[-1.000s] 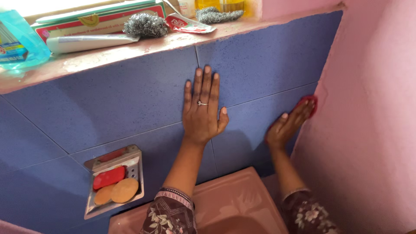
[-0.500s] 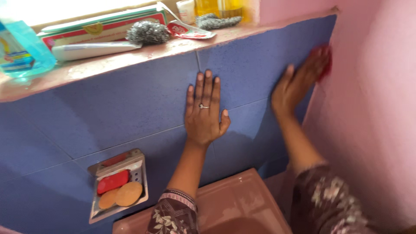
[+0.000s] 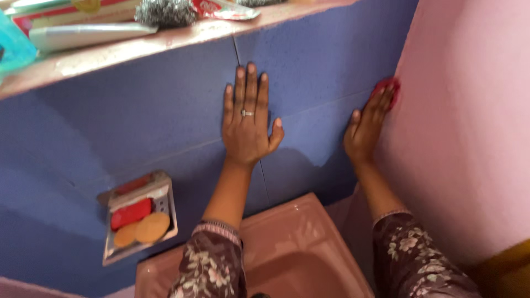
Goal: The person washes their hands under a running tap in a pink sink, then uses a red cloth to wipe the blue tiled wall above the sink. They rinse the cloth in the sink and continue wiping the wall and the sink basin.
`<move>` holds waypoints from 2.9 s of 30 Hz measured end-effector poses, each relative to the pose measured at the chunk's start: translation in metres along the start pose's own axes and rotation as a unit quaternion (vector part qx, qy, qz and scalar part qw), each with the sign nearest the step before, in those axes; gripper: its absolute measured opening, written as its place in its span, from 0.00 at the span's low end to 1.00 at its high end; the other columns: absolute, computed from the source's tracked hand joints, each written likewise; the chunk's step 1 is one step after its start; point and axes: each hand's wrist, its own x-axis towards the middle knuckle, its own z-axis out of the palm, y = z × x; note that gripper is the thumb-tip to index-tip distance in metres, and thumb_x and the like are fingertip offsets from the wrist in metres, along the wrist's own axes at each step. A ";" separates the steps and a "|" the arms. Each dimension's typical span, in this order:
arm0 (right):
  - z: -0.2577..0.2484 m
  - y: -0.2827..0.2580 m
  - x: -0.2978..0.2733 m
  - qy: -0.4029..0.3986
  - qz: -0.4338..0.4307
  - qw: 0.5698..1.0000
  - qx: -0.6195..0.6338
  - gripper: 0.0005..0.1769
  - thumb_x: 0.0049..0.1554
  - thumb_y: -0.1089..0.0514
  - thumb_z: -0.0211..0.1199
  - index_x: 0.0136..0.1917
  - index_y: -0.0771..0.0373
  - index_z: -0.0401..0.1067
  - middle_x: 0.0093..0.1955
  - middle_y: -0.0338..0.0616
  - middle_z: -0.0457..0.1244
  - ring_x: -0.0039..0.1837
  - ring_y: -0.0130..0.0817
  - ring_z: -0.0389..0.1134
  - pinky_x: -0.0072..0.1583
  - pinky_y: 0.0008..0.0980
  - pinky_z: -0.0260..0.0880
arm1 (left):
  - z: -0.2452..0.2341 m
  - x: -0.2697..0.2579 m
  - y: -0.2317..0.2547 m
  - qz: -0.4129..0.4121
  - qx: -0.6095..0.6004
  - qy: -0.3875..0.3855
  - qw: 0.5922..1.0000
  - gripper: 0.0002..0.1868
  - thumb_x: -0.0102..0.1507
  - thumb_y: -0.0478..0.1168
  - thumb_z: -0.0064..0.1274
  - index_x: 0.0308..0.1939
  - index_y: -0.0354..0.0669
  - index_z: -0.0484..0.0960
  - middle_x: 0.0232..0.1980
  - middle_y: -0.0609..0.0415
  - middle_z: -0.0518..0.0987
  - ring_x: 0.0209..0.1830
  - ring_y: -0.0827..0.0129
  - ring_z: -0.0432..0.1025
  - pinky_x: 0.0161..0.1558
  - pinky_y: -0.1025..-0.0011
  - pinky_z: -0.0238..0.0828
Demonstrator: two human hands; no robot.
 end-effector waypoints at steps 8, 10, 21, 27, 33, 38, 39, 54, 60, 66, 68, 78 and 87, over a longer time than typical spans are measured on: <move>-0.052 0.018 -0.129 -0.129 0.315 0.917 0.206 0.33 0.60 0.59 0.43 0.78 0.70 0.55 0.76 0.59 0.52 0.75 0.52 0.53 0.75 0.48 0.50 | -0.014 -0.020 0.015 -0.006 -0.014 -0.085 0.996 0.41 0.60 0.44 0.48 0.77 0.33 0.62 0.81 0.38 0.57 0.83 0.51 0.47 0.79 0.50 0.37; -0.077 0.013 -0.148 -0.167 0.447 0.789 0.388 0.33 0.57 0.63 0.45 0.76 0.70 0.59 0.73 0.58 0.56 0.72 0.50 0.58 0.73 0.46 0.55 | -0.018 -0.071 0.036 0.044 0.037 -0.122 0.991 0.41 0.62 0.42 0.52 0.78 0.32 0.62 0.83 0.40 0.58 0.86 0.53 0.48 0.83 0.53 0.42; -0.152 -0.189 -0.234 -0.284 0.624 0.439 0.580 0.34 0.51 0.62 0.53 0.72 0.64 0.64 0.68 0.49 0.64 0.66 0.42 0.67 0.66 0.40 0.65 | -0.061 -0.272 -0.025 -0.182 -0.035 -0.526 0.830 0.26 0.60 0.34 0.51 0.63 0.41 0.71 0.53 0.38 0.81 0.53 0.44 0.77 0.52 0.48 0.74; -0.123 -0.242 -0.307 -0.323 0.649 0.342 0.598 0.35 0.52 0.62 0.54 0.74 0.65 0.60 0.66 0.53 0.64 0.62 0.45 0.70 0.59 0.43 0.76 | -0.027 -0.304 -0.042 -0.154 -0.073 -0.431 0.886 0.15 0.60 0.37 0.55 0.50 0.39 0.76 0.47 0.37 0.81 0.42 0.42 0.79 0.41 0.49 0.76; -0.111 -0.291 -0.325 -0.396 0.635 0.386 0.539 0.40 0.47 0.68 0.51 0.75 0.60 0.57 0.64 0.52 0.64 0.59 0.48 0.70 0.52 0.54 0.75 | 0.008 -0.308 -0.030 -0.158 0.018 -0.334 0.929 0.19 0.63 0.54 0.53 0.42 0.39 0.80 0.38 0.45 0.83 0.34 0.54 0.81 0.30 0.57 0.78; -0.108 -0.307 -0.334 -0.356 0.630 0.379 0.577 0.41 0.46 0.72 0.51 0.75 0.71 0.57 0.67 0.62 0.64 0.64 0.53 0.70 0.63 0.48 0.75 | 0.023 -0.306 -0.017 -0.173 0.118 -0.362 0.908 0.21 0.67 0.56 0.46 0.39 0.42 0.81 0.33 0.53 0.83 0.33 0.63 0.82 0.23 0.60 0.77; -0.105 -0.307 -0.336 -0.348 0.627 0.378 0.585 0.41 0.46 0.72 0.51 0.75 0.72 0.58 0.67 0.61 0.63 0.64 0.53 0.70 0.64 0.49 0.74 | 0.024 -0.305 -0.020 -0.180 0.111 -0.364 0.907 0.21 0.68 0.56 0.46 0.40 0.42 0.81 0.33 0.53 0.83 0.32 0.63 0.82 0.24 0.61 0.77; -0.103 -0.314 -0.352 -0.347 0.638 0.438 0.529 0.29 0.54 0.71 0.54 0.69 0.68 0.63 0.63 0.52 0.65 0.61 0.43 0.71 0.63 0.43 0.73 | -0.054 -0.247 -0.038 -0.302 -0.069 -0.503 0.807 0.37 0.67 0.71 0.36 0.47 0.43 0.85 0.43 0.47 0.85 0.46 0.53 0.80 0.45 0.53 0.77; -0.076 -0.328 -0.370 -0.368 0.613 0.516 0.472 0.15 0.60 0.66 0.59 0.61 0.70 0.70 0.51 0.44 0.69 0.51 0.34 0.72 0.53 0.35 0.74 | -0.109 -0.383 -0.011 -0.464 -0.306 -0.263 0.788 0.24 0.69 0.57 0.40 0.51 0.39 0.77 0.41 0.41 0.84 0.43 0.42 0.79 0.44 0.48 0.72; -0.058 -0.324 -0.386 -0.434 0.516 0.652 0.347 0.09 0.65 0.59 0.59 0.52 0.67 0.74 0.41 0.39 0.67 0.42 0.27 0.66 0.46 0.31 0.69 | -0.095 -0.496 0.028 -0.545 -0.343 -0.362 0.674 0.25 0.58 0.48 0.61 0.54 0.37 0.79 0.46 0.41 0.84 0.48 0.50 0.79 0.50 0.56 0.74; -0.056 -0.315 -0.377 -0.507 0.436 0.676 0.311 0.10 0.65 0.58 0.61 0.47 0.69 0.74 0.40 0.41 0.68 0.43 0.28 0.68 0.47 0.31 0.71 | -0.088 -0.505 0.029 -0.557 -0.391 -0.351 0.643 0.26 0.55 0.46 0.64 0.52 0.36 0.80 0.46 0.43 0.84 0.47 0.56 0.80 0.49 0.59 0.77; -0.065 -0.299 -0.340 -0.571 0.195 0.763 0.229 0.17 0.53 0.67 0.63 0.58 0.66 0.76 0.48 0.50 0.69 0.50 0.44 0.72 0.53 0.39 0.71 | -0.107 -0.479 0.007 -0.429 -0.346 -0.428 0.716 0.16 0.49 0.41 0.62 0.40 0.41 0.87 0.37 0.40 0.84 0.39 0.52 0.82 0.42 0.58 0.77; -0.077 -0.304 -0.331 -0.593 0.273 0.709 0.267 0.11 0.53 0.65 0.65 0.51 0.65 0.77 0.47 0.46 0.71 0.50 0.34 0.72 0.54 0.34 0.72 | -0.140 -0.446 0.033 -0.398 -0.239 -0.387 0.797 0.13 0.60 0.41 0.57 0.43 0.36 0.82 0.40 0.36 0.82 0.42 0.38 0.75 0.43 0.46 0.70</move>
